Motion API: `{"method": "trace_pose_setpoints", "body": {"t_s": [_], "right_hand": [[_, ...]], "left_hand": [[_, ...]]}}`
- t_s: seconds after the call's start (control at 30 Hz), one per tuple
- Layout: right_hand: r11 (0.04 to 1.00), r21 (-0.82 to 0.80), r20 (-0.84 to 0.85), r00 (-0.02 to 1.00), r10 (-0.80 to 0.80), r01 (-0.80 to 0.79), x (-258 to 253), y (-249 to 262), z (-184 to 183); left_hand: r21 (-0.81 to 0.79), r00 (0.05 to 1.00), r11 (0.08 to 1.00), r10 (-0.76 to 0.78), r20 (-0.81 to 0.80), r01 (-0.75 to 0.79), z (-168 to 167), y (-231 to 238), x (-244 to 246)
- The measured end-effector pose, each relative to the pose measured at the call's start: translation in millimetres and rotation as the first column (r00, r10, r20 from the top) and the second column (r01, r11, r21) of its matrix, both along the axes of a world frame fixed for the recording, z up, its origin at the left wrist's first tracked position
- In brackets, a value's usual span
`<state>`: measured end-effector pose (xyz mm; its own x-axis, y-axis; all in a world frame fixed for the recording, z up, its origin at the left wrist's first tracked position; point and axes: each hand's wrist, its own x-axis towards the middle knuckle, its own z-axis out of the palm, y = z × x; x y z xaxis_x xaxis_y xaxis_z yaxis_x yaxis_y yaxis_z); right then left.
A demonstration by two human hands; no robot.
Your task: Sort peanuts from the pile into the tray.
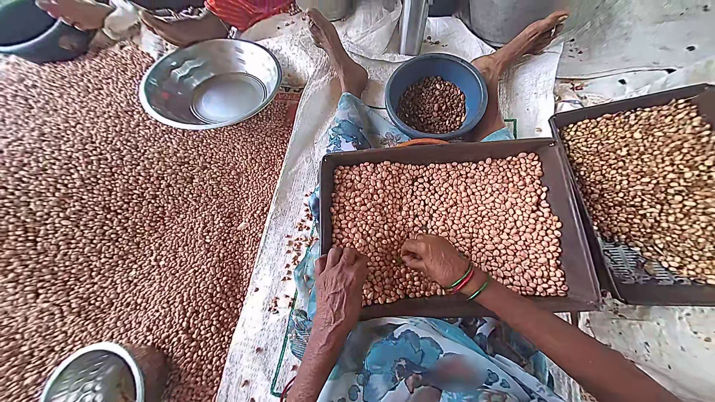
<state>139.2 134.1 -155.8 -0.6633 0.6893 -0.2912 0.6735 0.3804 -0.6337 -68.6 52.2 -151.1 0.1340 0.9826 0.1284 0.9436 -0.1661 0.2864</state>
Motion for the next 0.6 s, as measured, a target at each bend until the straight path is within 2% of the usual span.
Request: {"method": "trace_pose_setpoints", "body": {"t_s": [0.1, 0.17, 0.23, 0.33, 0.43, 0.5, 0.53, 0.6], "right_hand": [[0.962, -0.191, -0.287, 0.927, -0.242, 0.192, 25, 13, -1], [0.890, -0.384, -0.472, 0.777, -0.417, 0.245, 39, 17, -5], [0.821, -0.538, -0.580, 0.621, -0.527, 0.194, 45, 20, -7], [0.774, -0.629, -0.651, 0.499, -0.572, 0.066, 45, 20, -10], [0.747, -0.664, -0.646, 0.515, -0.564, -0.015, 40, 15, -9], [0.710, -0.698, -0.598, 0.624, -0.502, -0.098, 34, 6, -7], [0.651, -0.745, -0.555, 0.675, -0.487, -0.143, 26, -2, -4], [0.439, -0.876, -0.440, 0.700, -0.563, -0.198, 8, -21, 3]], "left_hand": [[0.017, 0.999, 1.000, -0.011, -0.039, 0.012, -3, 0, -1], [0.023, 0.998, 1.000, -0.014, -0.065, 0.015, -2, 1, 0], [0.019, 0.995, 1.000, -0.011, -0.099, 0.012, -2, 4, 2], [0.003, 0.988, 1.000, -0.019, -0.154, 0.019, -2, 7, 5], [0.078, 0.995, 0.994, -0.071, -0.064, 0.076, -1, 5, -1], [0.144, 0.990, 0.984, -0.114, 0.083, 0.101, 6, 1, -3], [0.148, 0.978, 0.983, -0.133, 0.159, 0.110, 11, -2, -1], [0.136, 0.950, 0.981, -0.173, 0.258, 0.142, 17, -7, 9]]}}
